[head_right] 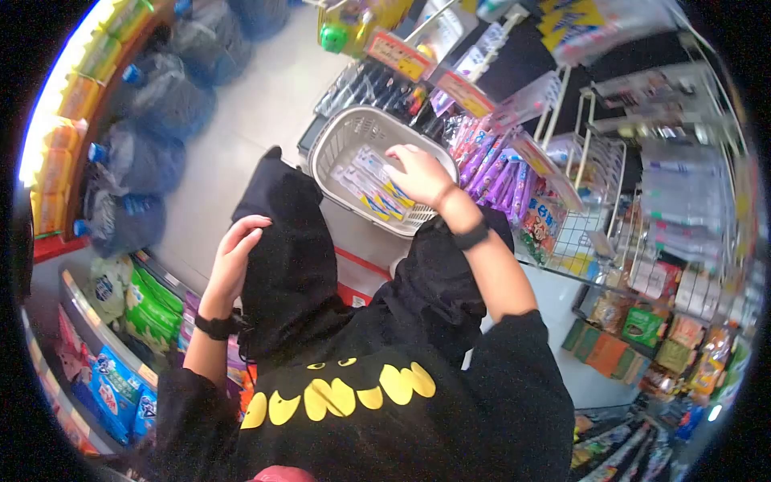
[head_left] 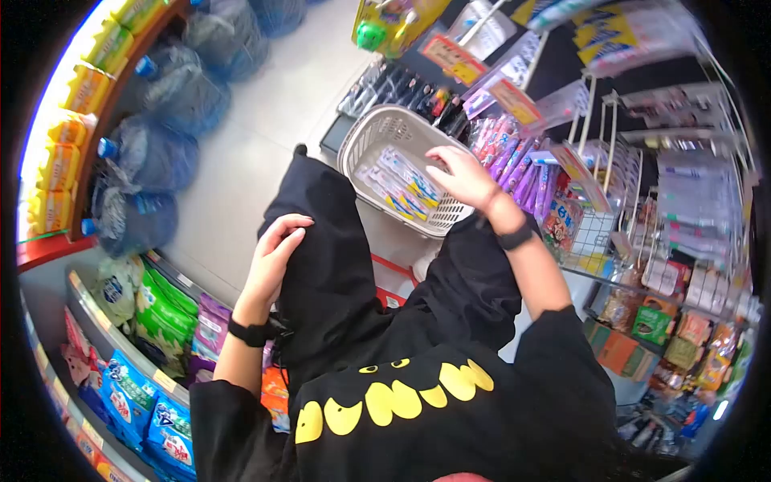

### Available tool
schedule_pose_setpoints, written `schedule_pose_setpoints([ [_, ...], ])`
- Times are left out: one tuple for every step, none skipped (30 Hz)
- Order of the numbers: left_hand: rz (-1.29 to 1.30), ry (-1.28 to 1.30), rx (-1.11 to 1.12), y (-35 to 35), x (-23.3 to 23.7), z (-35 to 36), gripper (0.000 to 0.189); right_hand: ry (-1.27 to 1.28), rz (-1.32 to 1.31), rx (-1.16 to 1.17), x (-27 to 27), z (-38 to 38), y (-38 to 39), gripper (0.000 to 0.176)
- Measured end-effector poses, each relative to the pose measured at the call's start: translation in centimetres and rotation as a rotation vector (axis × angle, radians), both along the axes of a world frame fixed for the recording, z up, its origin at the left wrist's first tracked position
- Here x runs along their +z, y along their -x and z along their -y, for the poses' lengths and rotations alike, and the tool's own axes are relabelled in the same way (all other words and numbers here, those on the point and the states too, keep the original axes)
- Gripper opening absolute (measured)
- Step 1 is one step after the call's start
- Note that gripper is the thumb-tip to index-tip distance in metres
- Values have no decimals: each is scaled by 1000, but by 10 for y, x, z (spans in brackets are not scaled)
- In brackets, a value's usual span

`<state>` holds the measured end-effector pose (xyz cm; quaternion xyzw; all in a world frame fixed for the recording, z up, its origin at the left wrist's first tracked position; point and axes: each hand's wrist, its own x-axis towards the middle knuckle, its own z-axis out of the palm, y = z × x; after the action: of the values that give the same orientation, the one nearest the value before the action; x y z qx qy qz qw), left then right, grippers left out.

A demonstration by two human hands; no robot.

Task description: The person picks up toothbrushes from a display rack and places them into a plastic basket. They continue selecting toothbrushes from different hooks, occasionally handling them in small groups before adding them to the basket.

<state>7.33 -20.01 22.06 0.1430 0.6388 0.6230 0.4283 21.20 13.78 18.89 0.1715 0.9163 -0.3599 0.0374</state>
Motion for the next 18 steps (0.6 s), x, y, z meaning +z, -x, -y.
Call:
schedule_pose_setpoints([
  [7, 30, -17, -2, 0, 4, 18, 55, -68, -41, 30, 7, -20, 33],
  [42, 60, -39, -5, -2, 9, 18, 41, -100, -100, 64, 18, -40, 32],
  [77, 92, -61, -7, -2, 13, 18, 59, -120, -126, 85, 25, -63, 32],
  [-47, 131, -115, -10, 0, 16, 18, -6, -164, -130, 95, 31, -90, 32],
  [-140, 143, -147, -11, -9, 21, 17, -40, -154, -170, 91, 35, -118, 34],
  [-197, 180, -202, -12, 3, 21, 17, -146, -135, -178, 83, 39, -146, 42],
  [-256, 220, -260, -15, 16, 21, 17, -337, -94, -247, 73, 49, -174, 55],
  [-277, 271, -304, -16, 31, 19, 18, -353, -49, -255, 68, 56, -195, 64],
  [-301, 330, -349, -16, 47, 16, 19, -295, -38, -314, 53, 63, -211, 71],
  [-258, 293, -366, -19, 63, 12, 20, -223, 100, -378, 46, 73, -221, 78],
  [-207, 263, -381, -24, 80, 6, 20, -174, 283, -400, 67, 89, -222, 79],
  [-226, 239, -387, -34, 101, -2, 21, -232, 234, -427, 59, 98, -226, 76],
  [-258, 239, -410, -43, 119, -11, 21, -287, 196, -444, 51, 108, -228, 73],
  [-357, 212, -460, -52, 135, -19, 21, -329, 191, -456, 46, 111, -230, 68],
  [-453, 184, -506, -60, 149, -27, 22, -324, 171, -474, 45, 110, -231, 68],
  [-461, 183, -556, -67, 161, -33, 24, -313, 178, -477, 45, 108, -233, 68],
  [-477, 185, -557, -74, 168, -36, 24, -304, 187, -474, 45, 107, -234, 68],
  [-463, 171, -641, -79, 174, -41, 25, -296, 171, -480, 45, 106, -237, 67],
])
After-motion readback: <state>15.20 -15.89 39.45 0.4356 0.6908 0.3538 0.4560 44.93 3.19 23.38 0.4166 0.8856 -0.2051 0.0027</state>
